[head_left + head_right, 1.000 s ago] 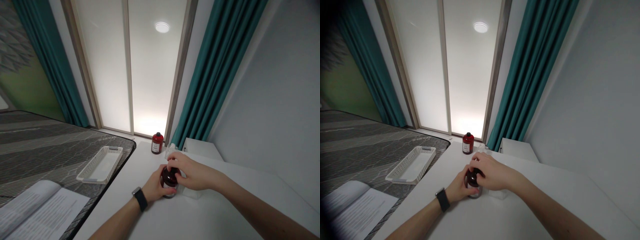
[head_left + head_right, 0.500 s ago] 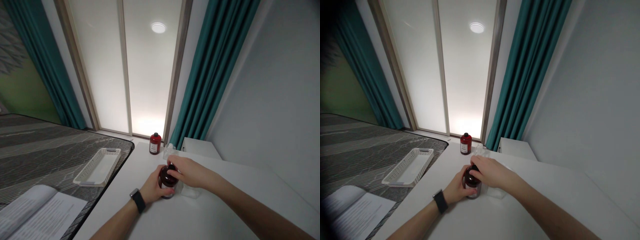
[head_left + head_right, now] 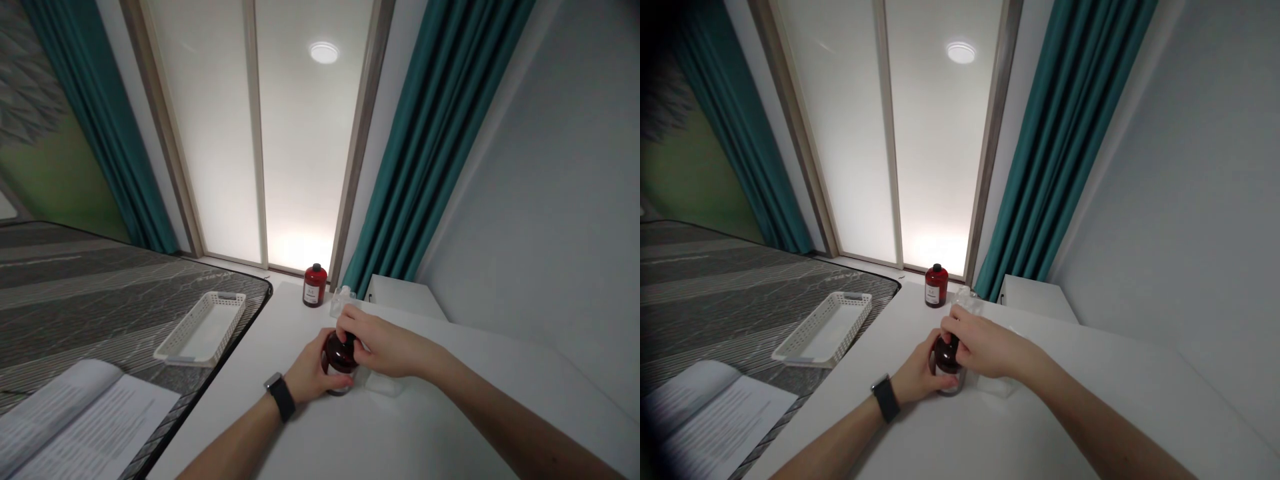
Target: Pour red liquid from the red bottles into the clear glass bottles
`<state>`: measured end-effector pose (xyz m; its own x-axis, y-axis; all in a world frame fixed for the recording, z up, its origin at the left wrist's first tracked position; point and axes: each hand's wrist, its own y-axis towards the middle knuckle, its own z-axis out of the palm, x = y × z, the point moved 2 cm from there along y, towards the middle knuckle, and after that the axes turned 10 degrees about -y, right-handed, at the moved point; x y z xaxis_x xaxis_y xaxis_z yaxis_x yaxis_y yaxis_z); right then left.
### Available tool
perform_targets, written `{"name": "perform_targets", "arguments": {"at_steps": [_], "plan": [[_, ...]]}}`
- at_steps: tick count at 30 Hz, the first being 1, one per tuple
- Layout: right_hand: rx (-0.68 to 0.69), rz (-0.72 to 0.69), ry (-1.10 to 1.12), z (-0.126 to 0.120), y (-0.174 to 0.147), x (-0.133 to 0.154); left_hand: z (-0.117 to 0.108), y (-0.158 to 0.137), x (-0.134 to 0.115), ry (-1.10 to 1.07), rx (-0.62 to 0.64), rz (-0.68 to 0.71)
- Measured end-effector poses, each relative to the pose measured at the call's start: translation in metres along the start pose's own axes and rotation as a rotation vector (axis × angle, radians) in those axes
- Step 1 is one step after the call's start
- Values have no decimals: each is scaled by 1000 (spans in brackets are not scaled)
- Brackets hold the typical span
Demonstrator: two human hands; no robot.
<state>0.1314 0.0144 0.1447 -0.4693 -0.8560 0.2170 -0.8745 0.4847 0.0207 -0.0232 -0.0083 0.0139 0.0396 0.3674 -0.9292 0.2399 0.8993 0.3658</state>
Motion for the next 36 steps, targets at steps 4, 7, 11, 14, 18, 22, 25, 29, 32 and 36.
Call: {"name": "perform_targets", "arguments": {"at_steps": [4,7,11,14,18,22,25,29,32,36], "plan": [[-14,-16,32,0,2,0,0,0,1,-26,8,14],[-45,-38,45,-1,2,2,0,0,1,-36,8,10],[-97,-63,103,-3,-1,2,0,0,2,-17,2,-25],[-130,-49,159,-3,-4,-1,0,0,3,4,-2,-47],[-181,63,294,4,-6,-11,0,1,2,-21,11,-21],[-310,204,525,13,-7,-24,0,1,0,-21,2,-17],[-314,227,750,16,-9,-28,1,1,-2,-19,4,-20],[-370,317,934,23,-15,-30,2,0,-2,-44,6,-23],[-511,383,988,34,-26,-34,2,0,-1,-29,3,-28],[-709,526,916,50,-57,-53,1,0,-1,4,8,-46]]}}
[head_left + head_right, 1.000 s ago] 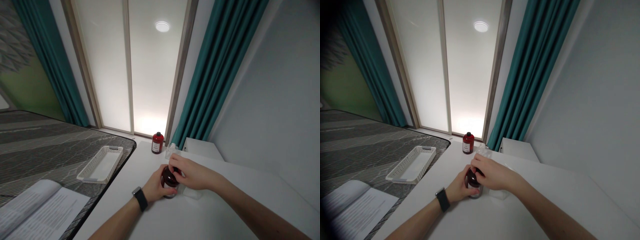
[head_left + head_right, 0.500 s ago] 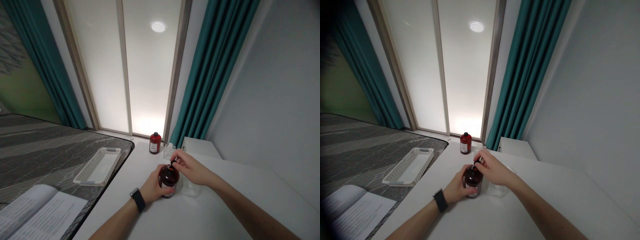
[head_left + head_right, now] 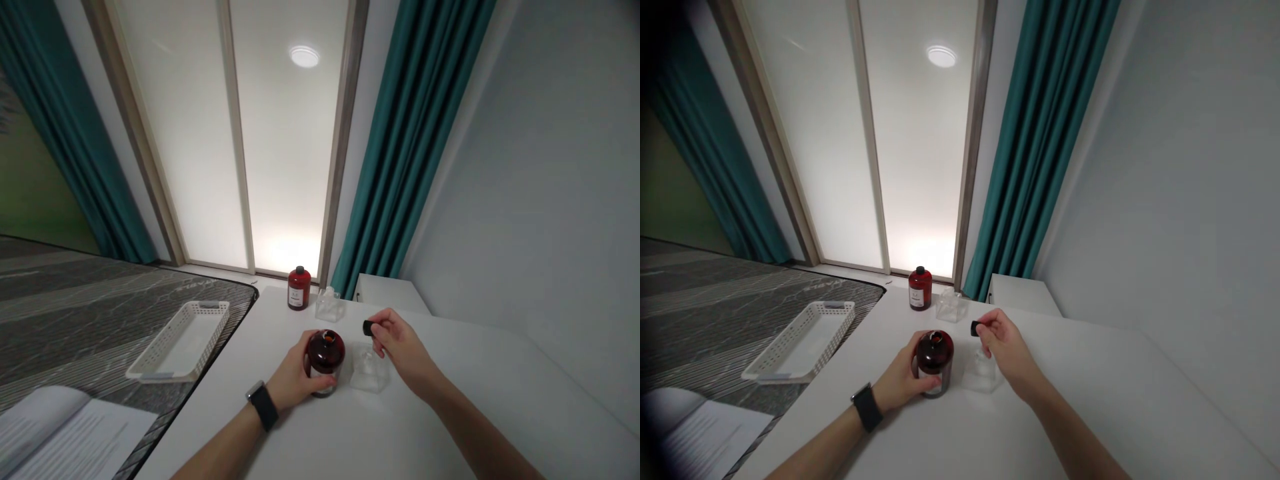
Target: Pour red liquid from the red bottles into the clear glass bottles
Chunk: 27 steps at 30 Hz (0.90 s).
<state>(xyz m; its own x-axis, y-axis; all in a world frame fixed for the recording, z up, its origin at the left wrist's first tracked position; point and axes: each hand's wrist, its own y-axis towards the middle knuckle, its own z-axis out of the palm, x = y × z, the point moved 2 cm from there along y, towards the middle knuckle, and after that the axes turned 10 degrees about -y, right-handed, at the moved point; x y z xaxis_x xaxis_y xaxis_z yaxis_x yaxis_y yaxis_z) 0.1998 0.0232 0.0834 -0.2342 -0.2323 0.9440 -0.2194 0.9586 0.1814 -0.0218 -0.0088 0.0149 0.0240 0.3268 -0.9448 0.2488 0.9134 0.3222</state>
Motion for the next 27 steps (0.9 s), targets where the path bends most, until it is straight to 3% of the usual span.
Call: {"name": "perform_targets", "arguments": {"at_steps": [4,8,13,27], "plan": [[-226,8,-215,-40,-12,-38,1,0,-2,17,4,-3],[-276,52,-321,-62,-26,-81,1,0,0,57,-11,-15],[-305,68,-493,-71,-41,-117,0,-1,3,95,-59,-22],[-174,-82,-820,-65,-44,-137,2,-3,-4,137,-82,-20]]}}
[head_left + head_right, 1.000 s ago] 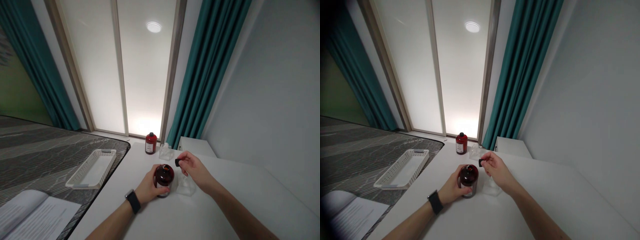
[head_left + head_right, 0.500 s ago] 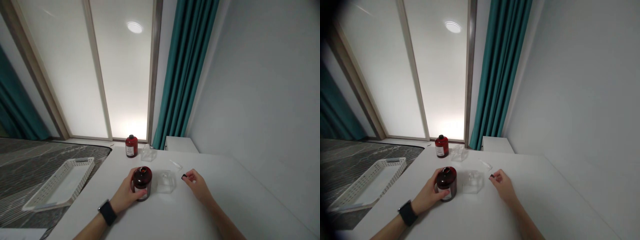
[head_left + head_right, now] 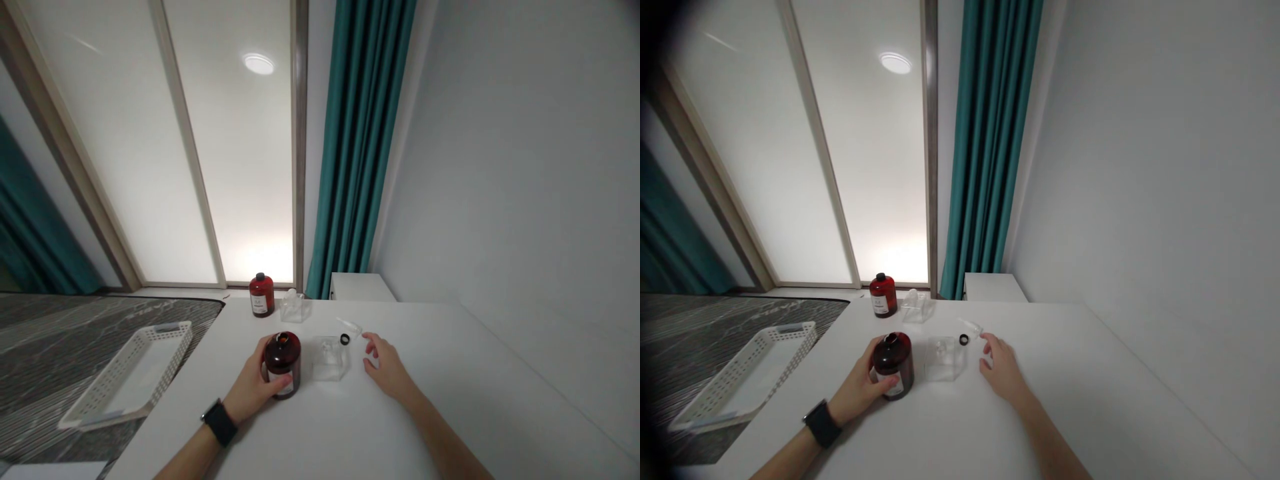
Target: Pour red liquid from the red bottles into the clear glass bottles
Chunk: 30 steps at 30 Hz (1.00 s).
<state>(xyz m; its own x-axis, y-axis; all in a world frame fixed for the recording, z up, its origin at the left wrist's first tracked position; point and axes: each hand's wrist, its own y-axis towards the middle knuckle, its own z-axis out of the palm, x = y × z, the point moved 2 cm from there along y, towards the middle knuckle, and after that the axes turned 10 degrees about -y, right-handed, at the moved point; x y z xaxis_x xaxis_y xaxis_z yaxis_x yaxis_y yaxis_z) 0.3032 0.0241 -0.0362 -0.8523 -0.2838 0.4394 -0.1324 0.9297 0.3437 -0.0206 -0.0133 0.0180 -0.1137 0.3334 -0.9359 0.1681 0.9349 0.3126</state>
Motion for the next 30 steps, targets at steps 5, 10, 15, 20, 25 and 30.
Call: {"name": "perform_targets", "arguments": {"at_steps": [5,10,15,20,25,30], "plan": [[43,-71,-92,-7,-2,10,0,1,-3,-12,-3,18],[106,-222,-171,-17,18,26,-1,1,2,-1,12,17],[180,-365,-231,-12,49,40,-3,0,10,-13,9,28],[202,-416,-265,-4,60,41,-4,-1,10,-17,11,22],[200,-455,-263,-11,50,35,-3,0,9,-12,21,13],[143,-477,-220,-20,41,30,-3,0,11,-12,20,14]]}}
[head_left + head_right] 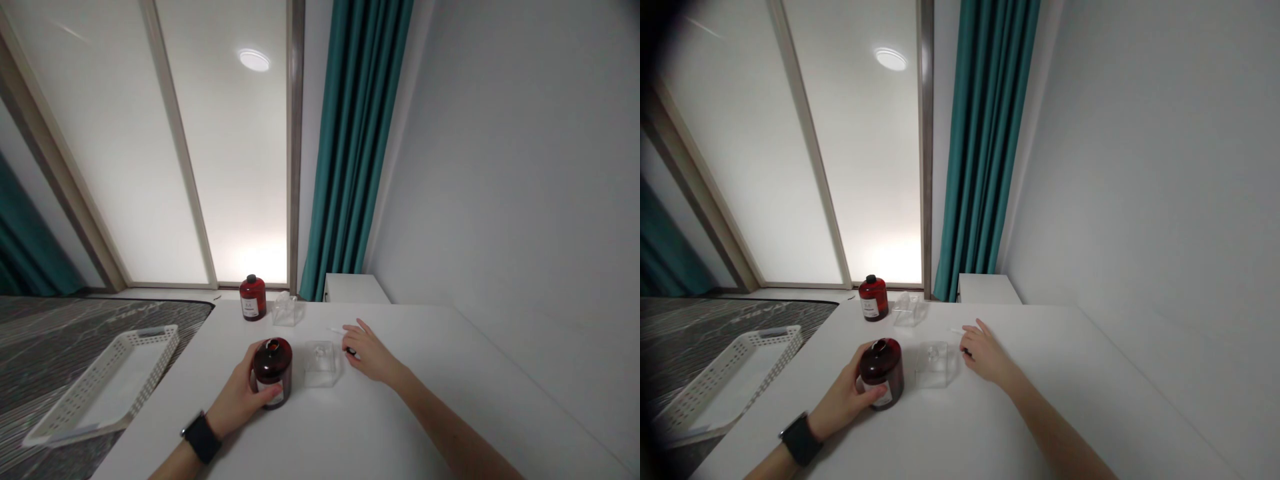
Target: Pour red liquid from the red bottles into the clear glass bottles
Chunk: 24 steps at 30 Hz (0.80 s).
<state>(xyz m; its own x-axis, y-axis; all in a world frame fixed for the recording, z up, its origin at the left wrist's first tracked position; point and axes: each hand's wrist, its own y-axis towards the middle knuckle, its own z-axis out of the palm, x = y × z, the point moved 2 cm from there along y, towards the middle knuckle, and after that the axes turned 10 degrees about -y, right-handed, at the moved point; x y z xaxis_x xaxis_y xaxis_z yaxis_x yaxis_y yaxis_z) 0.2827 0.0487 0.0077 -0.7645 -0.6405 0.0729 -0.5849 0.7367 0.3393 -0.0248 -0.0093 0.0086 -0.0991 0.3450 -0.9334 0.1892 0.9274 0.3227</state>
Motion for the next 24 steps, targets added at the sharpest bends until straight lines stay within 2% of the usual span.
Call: {"name": "perform_targets", "arguments": {"at_steps": [3,7,10,13,19,24], "plan": [[-126,45,19,-1,-3,0,0,0,-1,6,-8,-1],[-361,195,37,-6,-6,6,1,0,-8,0,-10,-25],[-457,226,74,-13,-6,23,2,0,-14,-10,-31,-42],[-495,198,174,-21,-3,51,2,-1,-18,13,-50,-50],[-335,114,438,-18,-4,106,3,0,-33,-18,-94,-14],[-245,159,592,-14,-9,121,19,7,-63,-19,-67,52]]}}
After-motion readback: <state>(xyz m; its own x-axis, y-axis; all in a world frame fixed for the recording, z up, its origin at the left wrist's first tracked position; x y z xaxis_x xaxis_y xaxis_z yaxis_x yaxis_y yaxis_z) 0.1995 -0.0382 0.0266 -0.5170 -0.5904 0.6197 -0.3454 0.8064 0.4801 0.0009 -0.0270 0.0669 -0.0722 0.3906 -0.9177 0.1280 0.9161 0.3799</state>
